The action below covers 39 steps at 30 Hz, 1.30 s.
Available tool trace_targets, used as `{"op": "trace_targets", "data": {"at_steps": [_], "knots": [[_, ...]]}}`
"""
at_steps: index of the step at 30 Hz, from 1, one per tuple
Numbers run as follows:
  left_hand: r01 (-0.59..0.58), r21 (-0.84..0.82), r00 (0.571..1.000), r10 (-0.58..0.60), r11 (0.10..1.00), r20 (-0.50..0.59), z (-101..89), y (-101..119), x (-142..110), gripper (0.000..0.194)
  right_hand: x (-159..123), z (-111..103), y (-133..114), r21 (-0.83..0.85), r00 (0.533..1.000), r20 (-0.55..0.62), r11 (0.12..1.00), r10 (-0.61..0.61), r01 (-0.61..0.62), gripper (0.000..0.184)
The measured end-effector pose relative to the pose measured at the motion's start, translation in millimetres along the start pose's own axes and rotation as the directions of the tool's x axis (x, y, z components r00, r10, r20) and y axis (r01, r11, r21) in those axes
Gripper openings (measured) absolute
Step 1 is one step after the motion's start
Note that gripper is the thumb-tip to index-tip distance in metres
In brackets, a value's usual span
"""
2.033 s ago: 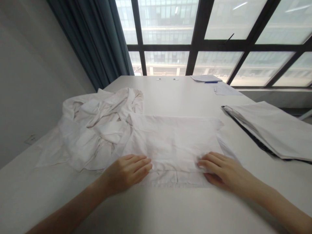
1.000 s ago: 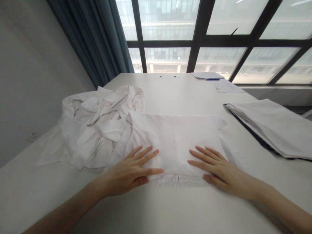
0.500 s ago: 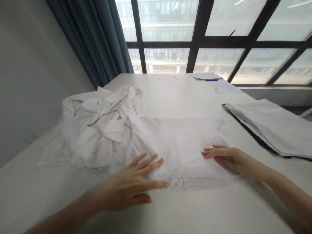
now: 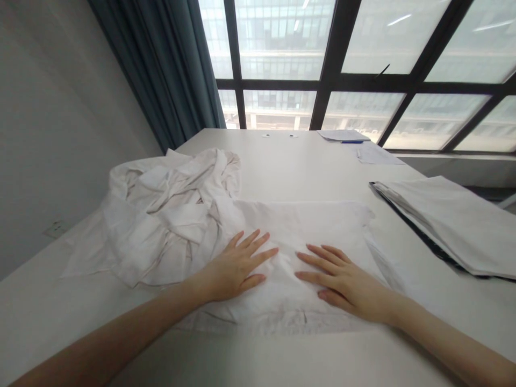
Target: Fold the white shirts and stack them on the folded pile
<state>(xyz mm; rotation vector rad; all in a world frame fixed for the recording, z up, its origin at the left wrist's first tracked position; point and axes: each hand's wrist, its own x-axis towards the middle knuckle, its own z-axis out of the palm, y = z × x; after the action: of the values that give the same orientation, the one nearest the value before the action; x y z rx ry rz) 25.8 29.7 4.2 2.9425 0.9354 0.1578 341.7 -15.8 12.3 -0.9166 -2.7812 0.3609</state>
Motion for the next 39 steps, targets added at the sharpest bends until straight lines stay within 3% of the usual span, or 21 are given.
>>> {"op": "trace_targets", "data": {"at_steps": [5, 8, 12, 14, 16, 17, 18, 19, 20, 22, 23, 25, 26, 29, 34, 37, 39], "knots": [[0.025, 0.01, 1.0, -0.025, 1.0, 0.002, 1.1, 0, -12, 0.065, -12, -4, -4, -0.007, 0.994, 0.101, 0.999, -0.035, 0.036, 0.062], [0.027, 0.006, 1.0, -0.027, 1.0, 0.008, 2.0, -1, -18, 0.08, -18, -8, -8, -0.002, 0.989, 0.145, 1.0, -0.02, 0.021, 0.064], [0.024, 0.015, 1.0, -0.025, 1.0, 0.012, 5.4, -3, -26, 0.093, -29, -10, -11, 0.087, 0.991, 0.135, 0.996, -0.002, -0.01, 0.064], [0.018, 0.008, 0.999, -0.018, 1.0, -0.028, 4.1, -7, -25, 0.083, -35, -15, -5, 0.186, 0.996, 0.079, 0.981, 0.042, -0.056, 0.047], [0.036, -0.013, 0.992, -0.037, 0.999, -0.117, -2.3, -17, -20, 0.06, -38, -24, 10, 0.26, 0.982, -0.065, 0.953, 0.179, -0.157, 0.032], [0.067, -0.027, 0.982, -0.071, 0.997, -0.177, -7.8, -25, -15, 0.049, -38, -29, 21, 0.277, 0.945, -0.174, 0.935, 0.277, -0.223, 0.031], [0.116, -0.042, 0.964, -0.122, 0.992, -0.236, -14.6, -35, -9, 0.043, -37, -36, 35, 0.279, 0.877, -0.28, 0.907, 0.391, -0.315, 0.031], [0.186, -0.056, 0.936, -0.194, 0.981, -0.294, -22.3, -47, -2, 0.039, -36, -42, 51, 0.276, 0.78, -0.389, 0.87, 0.49, -0.409, 0.032], [0.274, -0.08, 0.895, -0.284, 0.958, -0.344, -30.6, -61, 5, 0.038, -33, -49, 68, 0.275, 0.68, -0.47, 0.825, 0.563, -0.493, 0.032], [0.485, -0.141, 0.77, -0.498, 0.863, -0.4, -46.1, -89, 18, 0.033, -27, -58, 105, 0.263, 0.536, -0.508, 0.714, 0.674, -0.649, 0.035], [0.595, -0.187, 0.686, -0.615, 0.782, -0.39, -52.2, -103, 22, 0.03, -24, -61, 122, 0.263, 0.497, -0.514, 0.68, 0.699, -0.685, 0.036], [0.726, -0.355, 0.541, -0.808, 0.589, -0.235, -59.1, -126, 27, 0.023, -18, -60, 150, 0.277, 0.422, -0.458, 0.576, 0.783, -0.769, 0.035], [0.737, -0.397, 0.519, -0.834, 0.547, -0.186, -59.7, -134, 28, 0.024, -15, -58, 160, 0.284, 0.407, -0.437, 0.553, 0.802, -0.784, 0.034], [0.703, -0.501, 0.53, -0.841, 0.505, -0.105, -54.1, -147, 26, 0.033, -12, -46, 174, 0.309, 0.406, -0.404, 0.54, 0.82, -0.783, 0.033], [0.603, -0.65, 0.57, -0.82, 0.464, -0.056, -49.8, -147, 23, 0.043, -16, -33, 170, 0.371, 0.401, -0.418, 0.556, 0.815, -0.744, 0.039], [0.515, -0.757, 0.611, -0.792, 0.402, -0.005, -55.0, -145, 23, 0.057, -20, -31, 170, 0.445, 0.382, -0.43, 0.56, 0.818, -0.699, 0.041], [0.508, -0.758, 0.639, -0.769, 0.409, 0.013, -57.3, -145, 23, 0.059, -21, -30, 172, 0.45, 0.378, -0.449, 0.57, 0.81, -0.687, 0.04]]}}
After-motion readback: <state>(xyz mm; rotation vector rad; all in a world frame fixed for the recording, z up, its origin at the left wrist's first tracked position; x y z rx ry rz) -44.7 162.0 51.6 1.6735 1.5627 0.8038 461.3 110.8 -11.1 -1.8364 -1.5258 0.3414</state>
